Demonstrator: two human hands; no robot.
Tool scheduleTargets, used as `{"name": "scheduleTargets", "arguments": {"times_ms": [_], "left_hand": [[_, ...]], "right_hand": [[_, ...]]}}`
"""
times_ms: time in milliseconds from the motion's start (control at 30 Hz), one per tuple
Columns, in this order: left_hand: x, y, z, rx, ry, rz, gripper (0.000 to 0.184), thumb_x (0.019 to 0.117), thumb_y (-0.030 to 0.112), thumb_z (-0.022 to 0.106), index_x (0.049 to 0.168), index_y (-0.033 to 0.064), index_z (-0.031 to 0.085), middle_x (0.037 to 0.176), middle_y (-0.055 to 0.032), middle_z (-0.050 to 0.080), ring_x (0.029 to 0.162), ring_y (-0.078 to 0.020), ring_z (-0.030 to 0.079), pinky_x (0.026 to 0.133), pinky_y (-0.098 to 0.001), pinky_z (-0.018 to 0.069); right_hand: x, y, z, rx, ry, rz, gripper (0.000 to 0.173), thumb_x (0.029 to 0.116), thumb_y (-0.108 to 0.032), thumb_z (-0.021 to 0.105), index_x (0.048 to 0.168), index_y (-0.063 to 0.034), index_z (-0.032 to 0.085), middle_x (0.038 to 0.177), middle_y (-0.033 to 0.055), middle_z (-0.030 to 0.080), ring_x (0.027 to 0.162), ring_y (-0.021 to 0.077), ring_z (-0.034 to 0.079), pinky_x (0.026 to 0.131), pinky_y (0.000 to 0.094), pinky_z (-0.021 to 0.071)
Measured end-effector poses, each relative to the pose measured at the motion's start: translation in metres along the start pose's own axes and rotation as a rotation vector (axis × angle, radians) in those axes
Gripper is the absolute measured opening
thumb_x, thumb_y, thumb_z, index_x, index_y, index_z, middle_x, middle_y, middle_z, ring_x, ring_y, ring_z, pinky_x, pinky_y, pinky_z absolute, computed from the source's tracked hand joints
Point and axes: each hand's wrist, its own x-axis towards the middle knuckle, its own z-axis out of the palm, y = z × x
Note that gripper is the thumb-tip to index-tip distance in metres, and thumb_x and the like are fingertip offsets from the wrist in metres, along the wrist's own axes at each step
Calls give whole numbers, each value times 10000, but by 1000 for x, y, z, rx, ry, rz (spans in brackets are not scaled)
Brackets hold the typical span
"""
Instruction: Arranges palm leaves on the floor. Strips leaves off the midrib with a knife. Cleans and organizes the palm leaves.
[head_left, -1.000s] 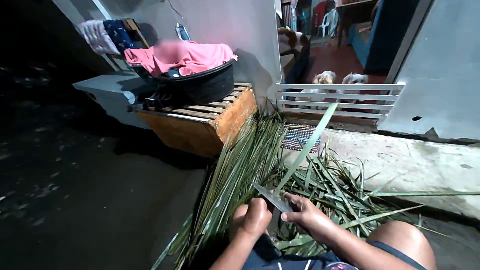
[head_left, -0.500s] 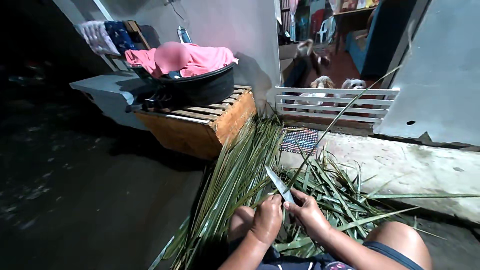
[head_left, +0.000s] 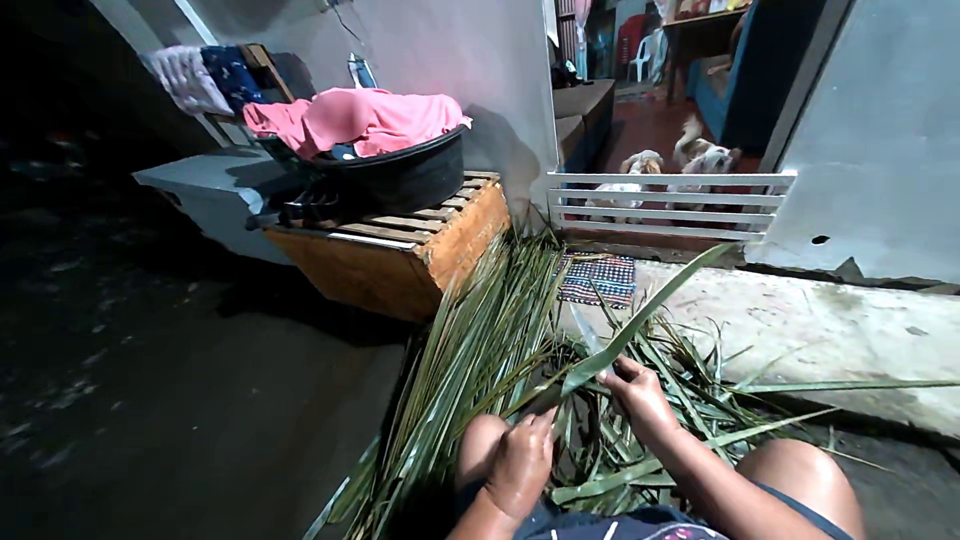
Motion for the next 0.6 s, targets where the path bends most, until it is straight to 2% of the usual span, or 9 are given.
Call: {"name": "scheduleTargets", "arguments": {"times_ms": [67, 133, 200, 267, 367, 467, 500, 533, 600], "left_hand": [[-6, -9, -1, 10, 12, 20, 290, 887, -2, 614, 1126, 12, 778, 868, -150, 773, 755, -291, 769, 735, -455, 634], [-13, -24, 2, 45, 52, 65, 303, 866, 13, 610, 1111, 33, 788, 862, -117, 781, 751, -248, 772, 733, -407, 634], [-23, -44, 8, 66, 85, 91, 315, 857, 39, 604, 1105, 60, 797, 835, -92, 774, 762, -225, 761, 753, -377, 622], [-32, -63, 10, 50, 56, 88, 312, 887, 53, 595, 1129, 79, 791, 868, -95, 771, 814, -233, 764, 780, -400, 628], [-40, -78, 5, 0, 13, 61, 315, 884, 11, 589, 1132, 43, 780, 935, -128, 778, 859, -268, 772, 795, -434, 631], [-45, -85, -4, -28, -46, 40, 317, 885, -51, 603, 1146, 18, 768, 1031, -147, 775, 942, -285, 768, 846, -441, 625], [-47, -89, -7, -25, -68, 35, 321, 894, -51, 601, 1160, 26, 763, 1065, -142, 769, 973, -283, 760, 861, -438, 623], [-48, -92, -10, -4, -88, 27, 330, 894, -47, 598, 1169, 35, 760, 1076, -143, 763, 967, -288, 759, 851, -445, 625], [-51, -97, -25, 21, -136, -43, 339, 888, -88, 612, 1177, 11, 757, 1044, -210, 762, 913, -378, 761, 833, -542, 611]], "right_hand": [[8, -1, -11, 5, 38, -12, 284, 914, 10, 695, 1198, 14, 671, 871, 78, 680, 509, 81, 491, 441, 248, 420], [17, -3, -22, 18, 96, -27, 255, 916, 13, 687, 1171, 11, 677, 859, 73, 671, 517, 84, 488, 438, 249, 407], [25, -6, -36, 25, 153, -23, 262, 926, -4, 688, 1188, 0, 676, 887, 78, 679, 544, 94, 511, 455, 261, 420], [32, -7, -50, 31, 190, -25, 261, 943, -17, 676, 1204, -5, 671, 886, 69, 680, 552, 88, 517, 467, 255, 432], [41, -5, -74, 72, 265, -22, 234, 964, -14, 629, 1197, -3, 643, 723, 30, 588, 449, 59, 393, 414, 231, 363], [47, -9, -103, 95, 361, 2, 240, 977, -30, 615, 1216, -13, 629, 672, 14, 552, 438, 56, 375, 412, 232, 354], [48, -11, -113, 99, 395, 0, 207, 978, -33, 607, 1184, -18, 624, 637, 1, 527, 426, 51, 368, 404, 226, 348], [49, -13, -125, 107, 431, -11, 176, 980, -33, 596, 1154, -21, 620, 611, -11, 506, 418, 49, 369, 398, 223, 351], [51, -19, -155, 120, 512, -29, 141, 1005, -65, 570, 1141, -45, 602, 592, -35, 469, 424, 46, 379, 407, 219, 366]]}}
